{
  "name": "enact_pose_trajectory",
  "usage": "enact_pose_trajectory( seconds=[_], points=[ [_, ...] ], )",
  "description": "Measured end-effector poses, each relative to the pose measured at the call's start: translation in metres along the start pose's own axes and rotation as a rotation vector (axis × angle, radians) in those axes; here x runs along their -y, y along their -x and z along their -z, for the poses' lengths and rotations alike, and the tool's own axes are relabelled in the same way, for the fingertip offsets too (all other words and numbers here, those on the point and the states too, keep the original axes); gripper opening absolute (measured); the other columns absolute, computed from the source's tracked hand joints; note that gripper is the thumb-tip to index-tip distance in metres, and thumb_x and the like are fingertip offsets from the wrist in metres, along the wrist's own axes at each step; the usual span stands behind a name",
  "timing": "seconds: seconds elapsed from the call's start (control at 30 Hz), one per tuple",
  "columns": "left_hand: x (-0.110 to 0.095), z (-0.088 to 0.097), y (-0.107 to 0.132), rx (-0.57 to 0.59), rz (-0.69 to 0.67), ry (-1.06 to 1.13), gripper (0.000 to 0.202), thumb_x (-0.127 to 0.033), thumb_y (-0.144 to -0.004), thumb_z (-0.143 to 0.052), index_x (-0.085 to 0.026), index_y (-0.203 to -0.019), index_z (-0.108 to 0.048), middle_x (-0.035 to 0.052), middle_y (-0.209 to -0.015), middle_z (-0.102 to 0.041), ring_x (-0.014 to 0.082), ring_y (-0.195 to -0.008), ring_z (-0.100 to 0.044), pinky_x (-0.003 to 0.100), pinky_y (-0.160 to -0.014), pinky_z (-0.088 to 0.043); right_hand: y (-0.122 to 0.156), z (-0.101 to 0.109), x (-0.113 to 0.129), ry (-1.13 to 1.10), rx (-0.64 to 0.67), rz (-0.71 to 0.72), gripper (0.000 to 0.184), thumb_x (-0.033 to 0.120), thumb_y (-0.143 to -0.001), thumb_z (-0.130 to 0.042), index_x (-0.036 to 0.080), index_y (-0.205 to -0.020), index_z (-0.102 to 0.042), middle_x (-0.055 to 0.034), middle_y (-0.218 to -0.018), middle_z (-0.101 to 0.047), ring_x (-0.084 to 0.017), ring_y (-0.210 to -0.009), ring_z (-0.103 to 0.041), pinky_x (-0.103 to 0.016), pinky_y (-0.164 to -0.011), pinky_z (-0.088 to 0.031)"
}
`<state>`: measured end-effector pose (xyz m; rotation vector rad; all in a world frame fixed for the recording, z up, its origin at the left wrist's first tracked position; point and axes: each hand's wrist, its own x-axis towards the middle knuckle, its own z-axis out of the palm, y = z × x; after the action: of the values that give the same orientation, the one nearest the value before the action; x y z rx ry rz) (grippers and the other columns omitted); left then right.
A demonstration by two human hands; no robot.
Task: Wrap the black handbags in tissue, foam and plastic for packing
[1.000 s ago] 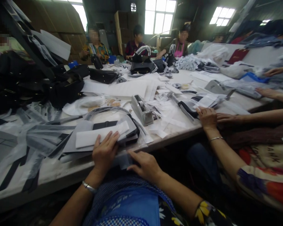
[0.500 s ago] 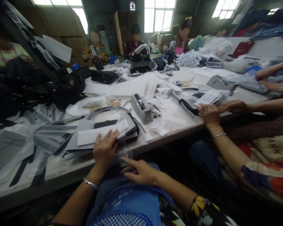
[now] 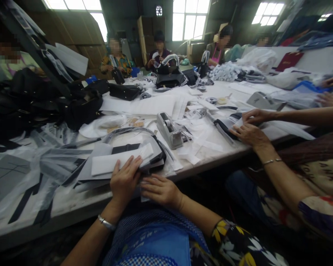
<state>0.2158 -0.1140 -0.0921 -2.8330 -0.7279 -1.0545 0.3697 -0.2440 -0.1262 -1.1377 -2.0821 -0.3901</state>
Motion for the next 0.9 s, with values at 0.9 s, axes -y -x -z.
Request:
enact_pose_trajectory(
  seconds=[0.9],
  points=[
    [0.001,-0.005,0.001,-0.071,-0.109,-0.015,0.037,-0.020,-0.100,-0.048,-0.023,-0.135,-0.055,0.0054,-0.132,-0.063,0.0249,-0.127,-0.057,0.052,-0.121,-0.019,-0.070,0.057,0.001,-0.066,-0.034,-0.111,0.028,0.011,-0.096,-0.045,0.019,-0.107,-0.069,-0.0045,-0.096,-0.077,-0.015,-0.088,-0.073,-0.029,-0.089,-0.057]
  ],
)
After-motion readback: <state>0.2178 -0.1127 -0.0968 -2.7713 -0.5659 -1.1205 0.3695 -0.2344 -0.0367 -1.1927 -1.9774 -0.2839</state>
